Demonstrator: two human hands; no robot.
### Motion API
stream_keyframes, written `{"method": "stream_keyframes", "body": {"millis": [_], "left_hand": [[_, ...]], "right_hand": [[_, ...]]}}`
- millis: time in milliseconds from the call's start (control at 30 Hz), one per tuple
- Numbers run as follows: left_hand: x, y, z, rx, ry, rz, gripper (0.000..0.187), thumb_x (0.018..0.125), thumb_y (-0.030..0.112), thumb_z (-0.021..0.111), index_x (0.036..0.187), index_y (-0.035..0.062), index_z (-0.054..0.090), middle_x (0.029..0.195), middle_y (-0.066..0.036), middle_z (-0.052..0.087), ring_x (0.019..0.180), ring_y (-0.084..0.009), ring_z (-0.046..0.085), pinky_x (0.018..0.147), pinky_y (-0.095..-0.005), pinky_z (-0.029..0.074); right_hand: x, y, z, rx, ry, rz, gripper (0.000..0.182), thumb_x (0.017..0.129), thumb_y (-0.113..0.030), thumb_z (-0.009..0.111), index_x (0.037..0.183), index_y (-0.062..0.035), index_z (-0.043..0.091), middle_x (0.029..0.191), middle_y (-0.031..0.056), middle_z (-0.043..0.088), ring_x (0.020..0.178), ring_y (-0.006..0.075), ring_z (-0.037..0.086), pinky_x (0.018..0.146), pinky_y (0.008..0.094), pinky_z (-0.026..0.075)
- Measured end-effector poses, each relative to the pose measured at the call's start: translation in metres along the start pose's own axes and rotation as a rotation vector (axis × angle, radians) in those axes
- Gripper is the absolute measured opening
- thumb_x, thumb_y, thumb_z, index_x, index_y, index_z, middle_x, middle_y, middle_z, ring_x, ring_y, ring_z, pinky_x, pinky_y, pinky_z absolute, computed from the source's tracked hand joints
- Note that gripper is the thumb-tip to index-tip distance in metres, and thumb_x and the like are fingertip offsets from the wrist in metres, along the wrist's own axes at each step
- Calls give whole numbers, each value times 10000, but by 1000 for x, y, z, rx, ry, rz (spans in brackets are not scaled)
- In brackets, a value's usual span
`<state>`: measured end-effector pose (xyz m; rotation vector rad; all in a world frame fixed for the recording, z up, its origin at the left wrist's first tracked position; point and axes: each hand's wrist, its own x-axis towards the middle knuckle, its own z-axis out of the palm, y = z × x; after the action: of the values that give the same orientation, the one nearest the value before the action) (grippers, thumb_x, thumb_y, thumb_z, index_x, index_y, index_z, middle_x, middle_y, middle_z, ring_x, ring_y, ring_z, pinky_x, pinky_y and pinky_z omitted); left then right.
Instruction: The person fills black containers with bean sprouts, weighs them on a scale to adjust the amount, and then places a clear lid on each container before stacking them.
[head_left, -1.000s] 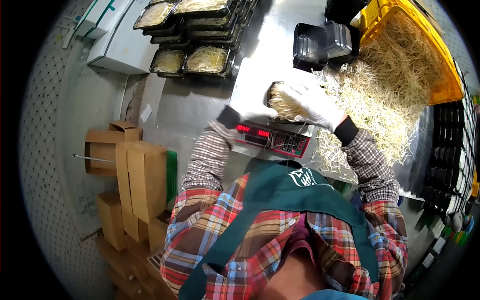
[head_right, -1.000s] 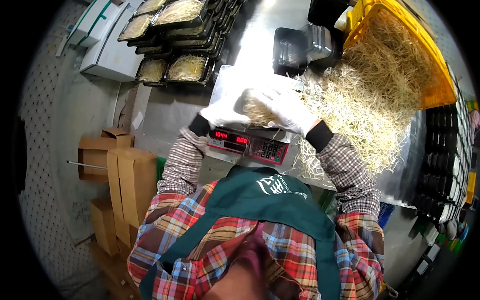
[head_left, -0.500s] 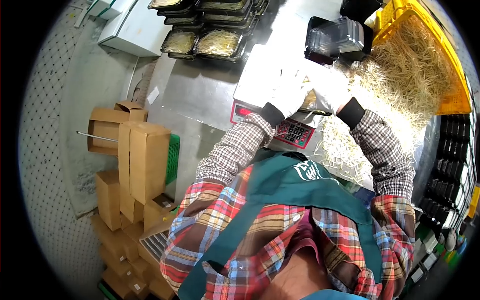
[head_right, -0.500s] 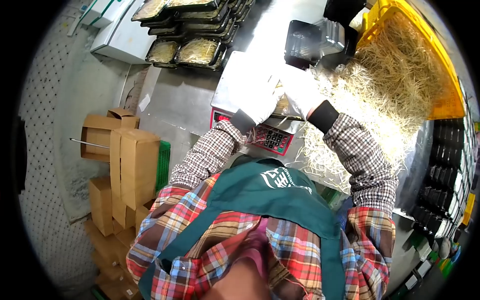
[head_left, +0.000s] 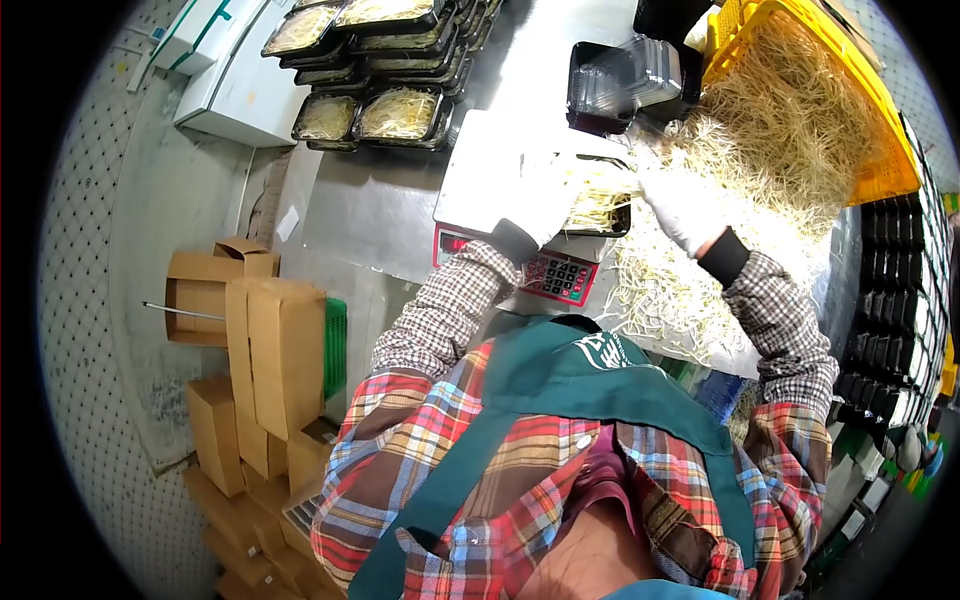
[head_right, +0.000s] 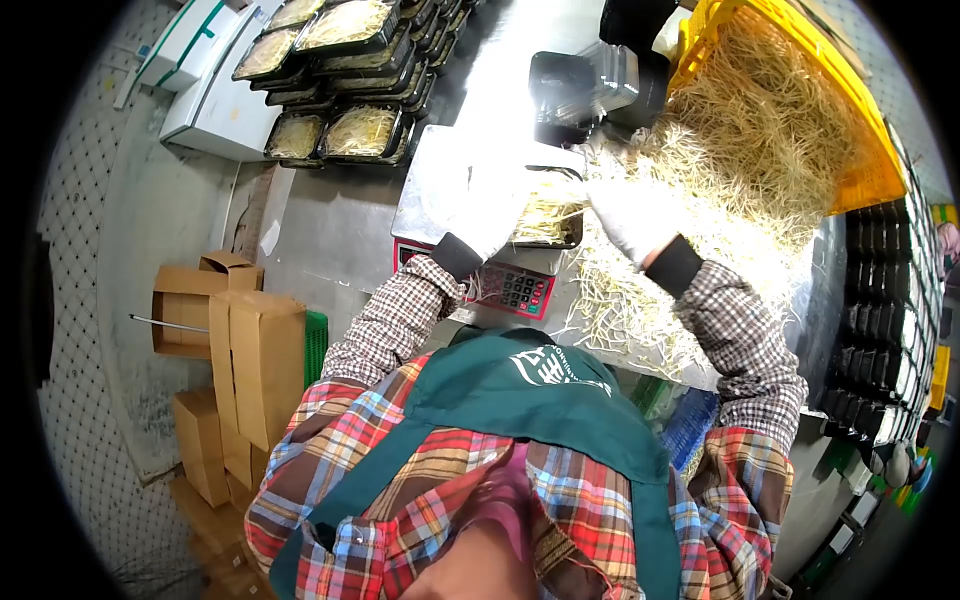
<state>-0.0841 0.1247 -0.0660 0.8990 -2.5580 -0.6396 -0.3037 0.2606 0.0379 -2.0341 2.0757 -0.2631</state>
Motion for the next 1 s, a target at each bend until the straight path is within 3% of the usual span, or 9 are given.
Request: {"method": "stream_keyframes", "body": {"millis": [167,300,500,633,733,800,867,933,1000], "left_hand": [[-1,3,-14,148,71,169,513,996,327,501,1442,76,463,1360,-210,512,1264,-396,453,1102,-561,320],[11,-2,-55,-89,76,93,377,974,243,525,1294,52,573,1205,-190,613,1121,-344,573,1032,-480,416],[39,-42,-92,16,109,239,234,939,206,590,969,11,717,841,-145,700,768,-229,656,722,-367,524],[10,21,-105,-102,-107,74,701,848,586,674,1301,59,580,1178,-191,635,1088,-338,612,978,-437,480],[-9,18,-85,-78,-62,282,785,842,517,734,1417,71,438,1266,-179,571,1145,-329,591,1032,-437,466],[-8,6,-61,-961,-256,-157,721,854,415,744,1403,47,458,1271,-171,575,1176,-327,574,1041,-420,463],[-7,1,-53,-1042,-313,-180,674,869,360,741,1395,35,473,1281,-167,575,1192,-320,567,1046,-406,461],[-9,3,-70,-323,-195,229,644,887,350,726,1393,33,485,1295,-169,573,1193,-310,568,1045,-396,461],[0,-8,-47,-393,-217,227,653,886,350,727,1402,33,482,1299,-175,575,1187,-303,572,1044,-389,459]], "right_hand": [[-33,44,-51,183,-188,221,230,1004,-184,474,1144,-70,616,1043,194,679,941,328,663,833,389,539],[-52,98,-53,-411,-635,349,578,806,-250,770,1302,-55,544,1155,189,667,1056,355,649,894,407,537],[-12,21,-17,121,281,-157,635,915,-204,677,1476,-51,423,1447,185,513,1325,323,505,1119,384,395],[37,-57,21,190,500,-254,623,887,-177,683,1413,60,447,1364,266,542,1276,395,521,1089,435,411],[35,-85,67,161,421,-88,489,927,-156,547,1355,77,507,1273,269,597,1206,395,566,1043,443,442],[33,-89,86,142,461,-64,466,929,-128,523,1350,70,516,1259,268,605,1172,391,587,1028,442,454],[38,-71,93,159,450,-156,453,915,-131,539,1324,63,533,1207,260,630,1107,377,621,982,446,482],[37,-76,37,167,240,-144,412,909,-153,580,1280,26,564,1109,233,659,997,367,650,884,446,518],[35,-55,30,192,278,-242,424,885,-156,614,1274,6,565,1054,216,671,953,368,659,837,442,532]]}}
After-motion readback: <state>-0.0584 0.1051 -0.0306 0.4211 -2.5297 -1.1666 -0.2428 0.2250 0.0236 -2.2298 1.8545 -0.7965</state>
